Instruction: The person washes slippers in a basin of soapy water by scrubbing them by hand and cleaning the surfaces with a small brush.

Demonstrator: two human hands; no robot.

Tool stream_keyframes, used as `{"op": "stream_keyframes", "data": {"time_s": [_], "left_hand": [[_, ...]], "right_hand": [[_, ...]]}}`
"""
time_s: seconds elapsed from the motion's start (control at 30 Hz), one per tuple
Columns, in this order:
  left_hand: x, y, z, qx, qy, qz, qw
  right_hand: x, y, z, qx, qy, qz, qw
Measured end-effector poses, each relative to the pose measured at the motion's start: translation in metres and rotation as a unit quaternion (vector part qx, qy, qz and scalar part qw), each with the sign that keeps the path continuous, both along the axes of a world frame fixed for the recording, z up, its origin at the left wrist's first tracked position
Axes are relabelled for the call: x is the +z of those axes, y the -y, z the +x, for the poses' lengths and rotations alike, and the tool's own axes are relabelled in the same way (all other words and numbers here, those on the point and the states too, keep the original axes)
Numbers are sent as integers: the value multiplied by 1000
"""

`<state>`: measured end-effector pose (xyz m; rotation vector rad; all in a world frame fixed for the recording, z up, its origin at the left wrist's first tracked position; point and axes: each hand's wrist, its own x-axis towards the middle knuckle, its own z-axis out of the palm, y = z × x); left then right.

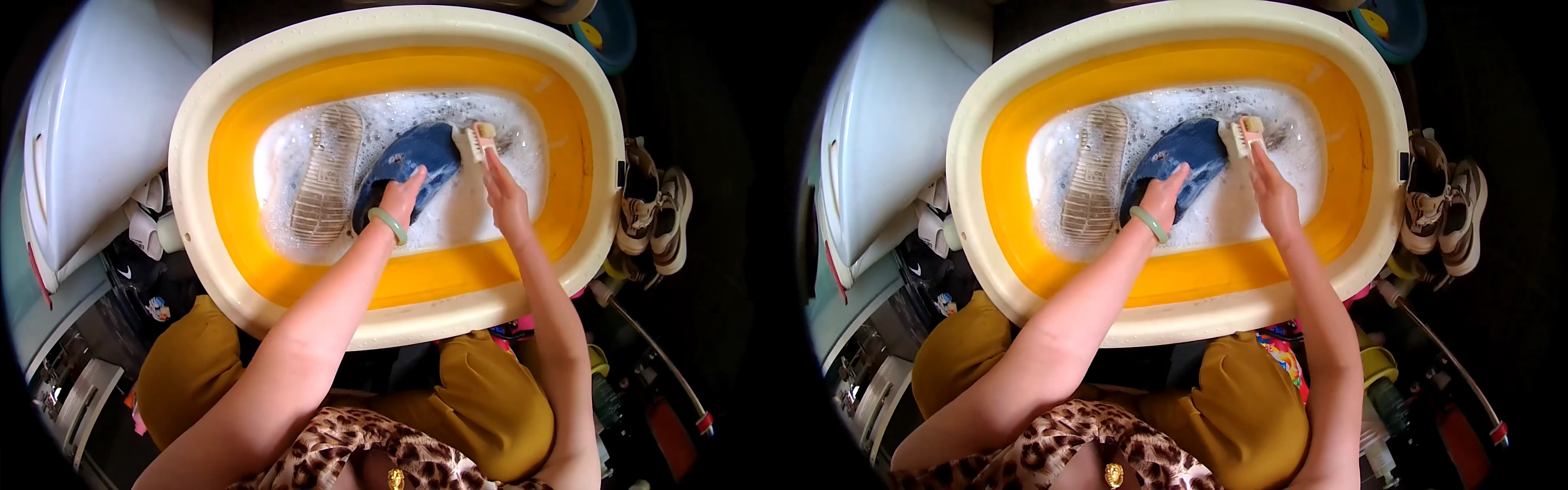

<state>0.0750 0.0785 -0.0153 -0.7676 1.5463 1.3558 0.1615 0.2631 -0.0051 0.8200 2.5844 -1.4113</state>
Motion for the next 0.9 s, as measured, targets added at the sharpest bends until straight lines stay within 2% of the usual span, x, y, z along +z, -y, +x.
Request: {"op": "stream_keyframes", "data": {"time_s": [0.03,0.07,0.1,0.13,0.17,0.2,0.23,0.27,0.33,0.4,0.43,0.53,0.6,0.63,0.67,0.73,0.77,0.83,0.9], "left_hand": [[-5,6,-1,9,-75,98,992],[-9,9,-1,17,-150,194,969],[-10,7,-5,172,-5,279,945],[-7,6,-7,212,5,319,924],[-11,12,-12,215,53,372,902],[-16,20,-17,217,100,422,874],[-10,16,-17,227,64,350,907],[-6,15,-19,223,43,361,905],[-4,10,-23,232,68,427,872],[-8,4,-24,186,82,438,876],[-9,0,-23,194,79,438,874],[-1,3,-23,205,98,430,874],[0,11,-29,236,98,387,886],[-8,18,-28,231,114,375,890],[-15,24,-27,222,132,362,895],[-15,23,-23,220,114,368,896],[-15,22,-24,214,96,410,881],[-17,17,-25,202,73,480,851],[-4,10,-28,190,113,471,854]], "right_hand": [[20,13,-4,-4,-51,-13,999],[26,23,3,-3,-51,-14,999],[32,30,11,118,-44,25,992],[35,36,14,236,-38,65,969],[35,41,11,234,-38,65,969],[34,46,4,288,3,111,951],[34,49,-3,340,43,155,927],[33,48,-14,338,40,153,928],[27,40,-42,278,33,196,940],[7,31,-61,186,0,234,954],[4,23,-70,157,60,225,960],[8,30,-47,160,17,174,972],[19,49,-12,215,-44,135,966],[38,58,3,248,4,81,965],[42,60,8,249,6,76,966],[46,54,16,342,9,182,922],[42,41,5,322,-52,169,930],[36,20,-34,296,-21,234,926],[26,12,-56,278,-28,273,920]]}}
